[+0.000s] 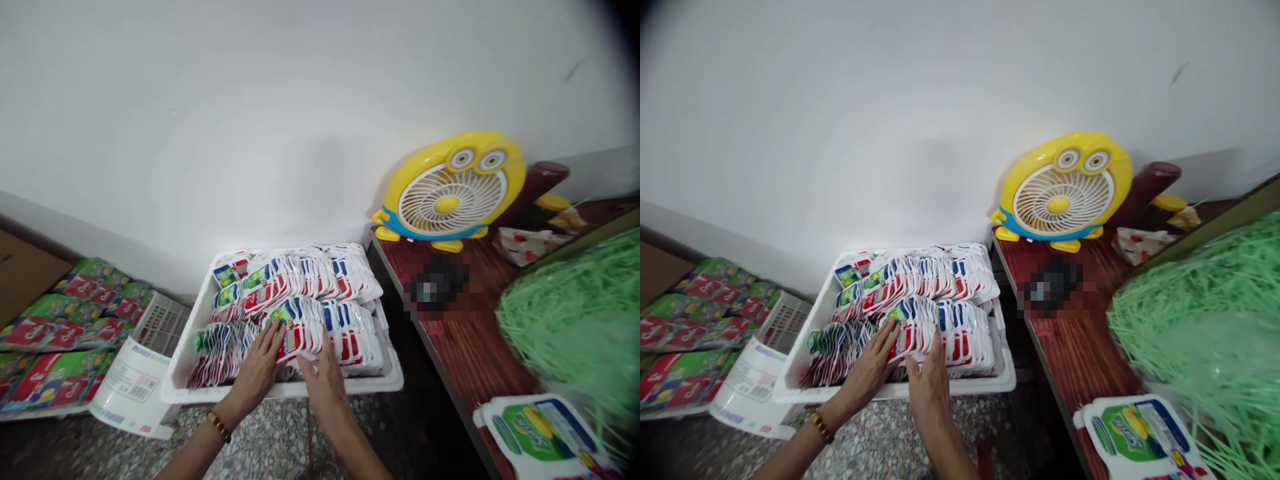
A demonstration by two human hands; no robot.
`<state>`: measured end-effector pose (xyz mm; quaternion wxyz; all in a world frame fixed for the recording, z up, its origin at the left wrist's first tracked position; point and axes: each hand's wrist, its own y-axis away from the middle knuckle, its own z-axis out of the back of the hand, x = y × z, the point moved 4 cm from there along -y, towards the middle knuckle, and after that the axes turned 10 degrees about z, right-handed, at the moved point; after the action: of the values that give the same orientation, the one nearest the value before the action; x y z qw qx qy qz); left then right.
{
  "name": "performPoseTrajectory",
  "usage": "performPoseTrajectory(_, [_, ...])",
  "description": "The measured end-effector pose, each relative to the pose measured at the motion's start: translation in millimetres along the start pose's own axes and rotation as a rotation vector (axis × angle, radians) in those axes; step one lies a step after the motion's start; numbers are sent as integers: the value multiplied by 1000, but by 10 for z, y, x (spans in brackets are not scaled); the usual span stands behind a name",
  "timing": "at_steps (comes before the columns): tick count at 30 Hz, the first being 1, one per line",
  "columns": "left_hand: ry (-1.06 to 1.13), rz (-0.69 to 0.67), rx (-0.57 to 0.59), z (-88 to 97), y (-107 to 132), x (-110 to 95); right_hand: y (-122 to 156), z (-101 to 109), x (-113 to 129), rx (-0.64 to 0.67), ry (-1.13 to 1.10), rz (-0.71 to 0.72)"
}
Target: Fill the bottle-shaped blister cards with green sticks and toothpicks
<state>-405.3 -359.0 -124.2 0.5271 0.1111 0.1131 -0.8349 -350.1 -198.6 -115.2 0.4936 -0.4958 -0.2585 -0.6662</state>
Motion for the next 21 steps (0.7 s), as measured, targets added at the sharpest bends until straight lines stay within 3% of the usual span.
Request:
performPoseTrajectory(6, [251,108,-4,39,110,-118,129,208,-18,83,117,84])
performPoseTrajectory(10, [389,273,-92,-60,-69,-210,236,273,-52,108,133,155])
performPoseTrajectory(15, [390,252,-85,-148,-323,-224,485,397,-213,161,68,138])
performPoseTrajectory(18, [369,237,-72,-52,-323,-195,681,512,-340,159,50,126])
performPoseTrajectory(21, [312,240,-165,111,-218,-308,897,668,-425,186,55,128])
